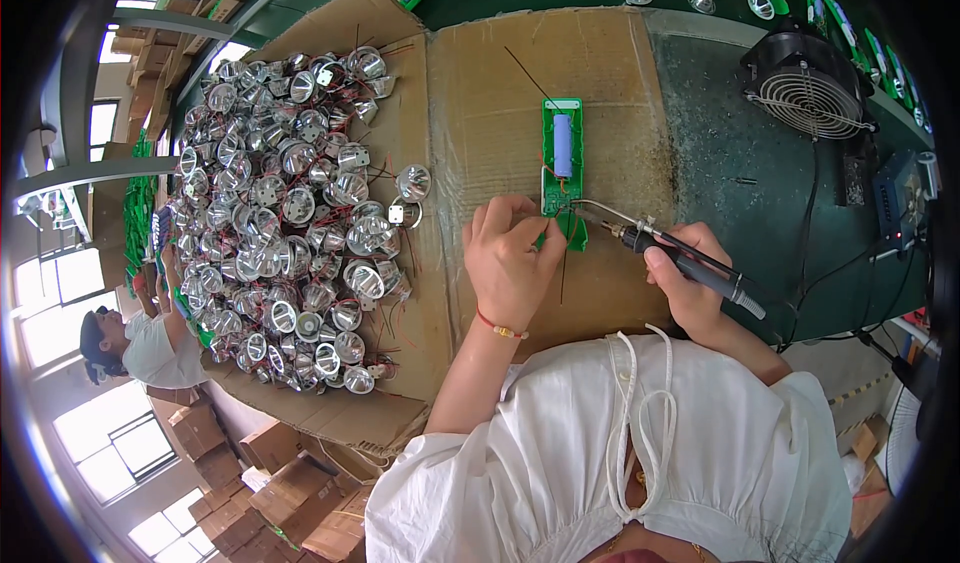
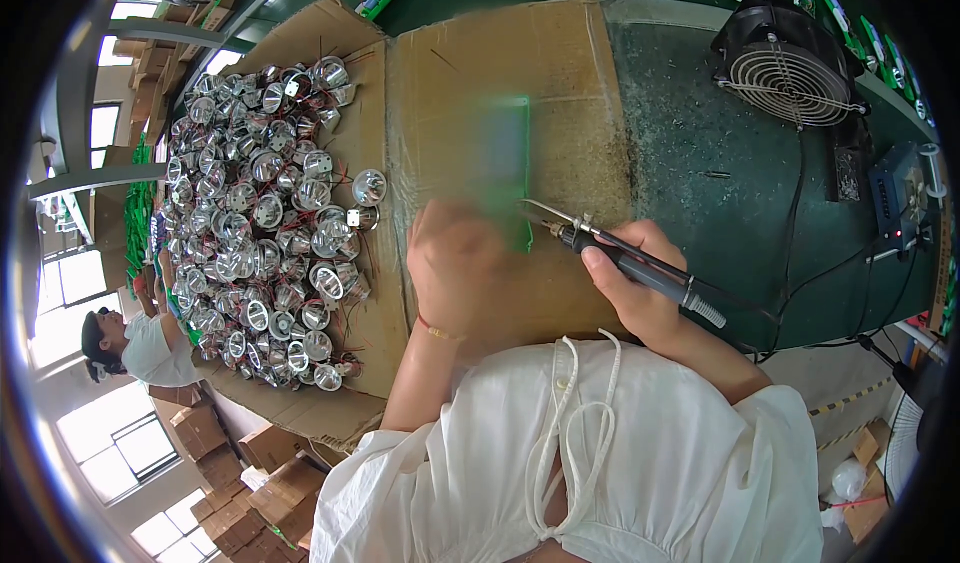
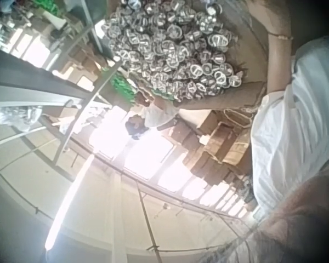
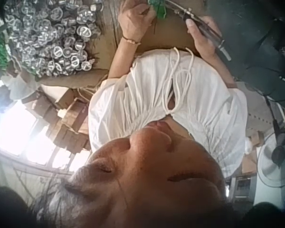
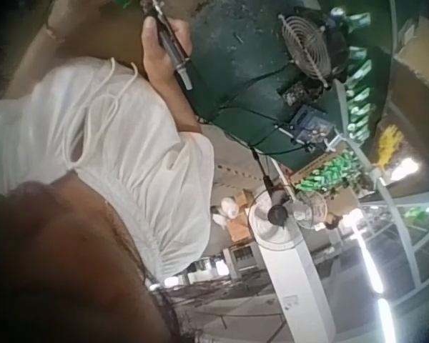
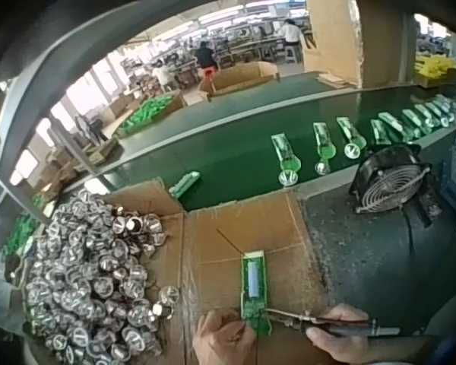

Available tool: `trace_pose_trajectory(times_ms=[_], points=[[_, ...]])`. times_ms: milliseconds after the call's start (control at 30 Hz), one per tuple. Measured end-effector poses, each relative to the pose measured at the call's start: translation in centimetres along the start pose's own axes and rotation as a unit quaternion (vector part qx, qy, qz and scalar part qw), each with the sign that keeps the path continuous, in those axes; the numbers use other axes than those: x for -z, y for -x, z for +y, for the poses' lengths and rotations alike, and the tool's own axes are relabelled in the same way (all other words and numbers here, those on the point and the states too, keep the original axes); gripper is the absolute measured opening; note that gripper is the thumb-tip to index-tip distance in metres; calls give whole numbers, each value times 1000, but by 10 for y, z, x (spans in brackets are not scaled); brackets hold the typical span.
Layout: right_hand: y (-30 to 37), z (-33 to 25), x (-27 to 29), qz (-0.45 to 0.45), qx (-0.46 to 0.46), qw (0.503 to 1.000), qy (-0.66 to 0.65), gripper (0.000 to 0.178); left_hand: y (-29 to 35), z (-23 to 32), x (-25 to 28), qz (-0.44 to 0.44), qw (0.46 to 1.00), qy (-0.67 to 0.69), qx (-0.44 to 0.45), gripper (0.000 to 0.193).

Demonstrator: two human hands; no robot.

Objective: Soldering electronic components and wires onto small circuit boards for portable lights.

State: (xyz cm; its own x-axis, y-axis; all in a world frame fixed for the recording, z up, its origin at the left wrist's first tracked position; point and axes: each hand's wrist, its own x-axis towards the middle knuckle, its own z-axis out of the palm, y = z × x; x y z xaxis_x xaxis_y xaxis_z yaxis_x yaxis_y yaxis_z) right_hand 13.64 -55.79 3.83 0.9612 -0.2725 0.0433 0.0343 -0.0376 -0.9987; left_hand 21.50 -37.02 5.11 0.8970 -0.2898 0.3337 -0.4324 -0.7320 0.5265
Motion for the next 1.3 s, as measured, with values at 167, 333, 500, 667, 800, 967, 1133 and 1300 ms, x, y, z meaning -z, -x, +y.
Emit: trace_pose_trajectory(times_ms=[167,333,500,667,800,967,1133,1300], points=[[-1,0,0,7,6,1000,10,16,-6,6,3,2,998,-66,-20,5],[-1,0,1,-1,0,1000,13,15,-5,3,0,0,1000,-8,19,5],[-1,0,0,11,-1,1000,-7,15,-6,4,0,-15,999,10,51,4],[-1,2,0,10,9,1000,9,16,-7,4,-2,-14,998,20,52,3],[-2,1,0,8,0,1000,5,16,-6,3,-3,0,999,29,35,2],[-2,3,-1,12,-2,1000,9,16,-5,9,-2,8,995,46,85,3],[-2,0,0,18,6,1000,9,16,-5,11,3,5,995,42,89,5],[-2,0,3,15,12,1000,13,16,-3,11,2,-5,995,38,87,8]])
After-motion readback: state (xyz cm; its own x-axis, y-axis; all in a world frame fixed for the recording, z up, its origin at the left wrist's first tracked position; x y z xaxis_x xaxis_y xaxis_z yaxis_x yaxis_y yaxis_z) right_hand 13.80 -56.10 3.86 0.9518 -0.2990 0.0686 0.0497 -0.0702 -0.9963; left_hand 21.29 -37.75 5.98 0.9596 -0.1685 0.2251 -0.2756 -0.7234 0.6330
